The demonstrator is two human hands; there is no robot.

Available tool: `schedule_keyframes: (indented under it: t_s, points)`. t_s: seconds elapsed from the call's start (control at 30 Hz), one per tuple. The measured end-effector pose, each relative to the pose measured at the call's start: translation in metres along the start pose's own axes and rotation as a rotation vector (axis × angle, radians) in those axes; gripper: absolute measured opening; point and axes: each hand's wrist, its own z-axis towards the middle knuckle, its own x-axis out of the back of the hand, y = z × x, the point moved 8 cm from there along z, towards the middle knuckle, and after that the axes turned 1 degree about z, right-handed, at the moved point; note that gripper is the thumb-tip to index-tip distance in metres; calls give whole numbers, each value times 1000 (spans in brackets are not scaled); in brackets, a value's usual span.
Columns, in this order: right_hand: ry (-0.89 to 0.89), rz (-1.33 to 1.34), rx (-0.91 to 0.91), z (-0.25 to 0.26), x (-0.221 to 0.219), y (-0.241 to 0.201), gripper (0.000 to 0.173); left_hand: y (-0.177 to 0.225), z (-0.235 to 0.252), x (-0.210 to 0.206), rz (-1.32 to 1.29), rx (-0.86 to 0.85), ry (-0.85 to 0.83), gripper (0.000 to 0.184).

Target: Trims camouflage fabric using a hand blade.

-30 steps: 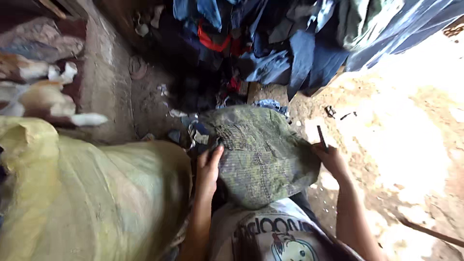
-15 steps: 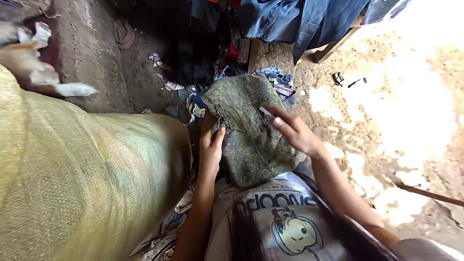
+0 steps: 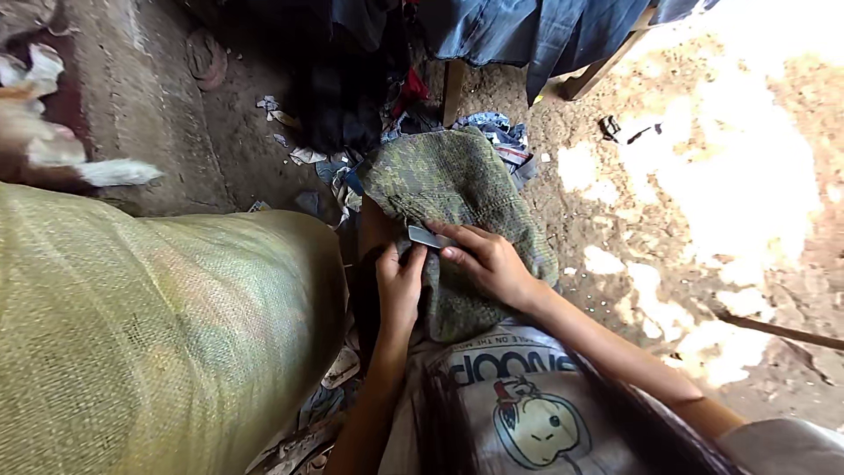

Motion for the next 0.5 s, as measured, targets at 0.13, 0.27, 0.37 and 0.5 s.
schedule_keyframes:
  t_s: [0.13, 0.27, 0.37, 0.5]
  points:
    - [-35, -54, 3, 2, -3, 1, 43, -10, 4, -2, -22, 176, -59, 12]
    - [-58, -44, -19, 0, -6, 7, 50, -6, 7, -1, -38, 100, -14, 13]
    - [-8, -50, -13, -7, 0, 9, 56, -4, 2, -2, -80, 42, 4, 14]
    - [43, -75, -4, -14, 7, 5, 55, -3, -6, -5, -52, -48, 2, 12]
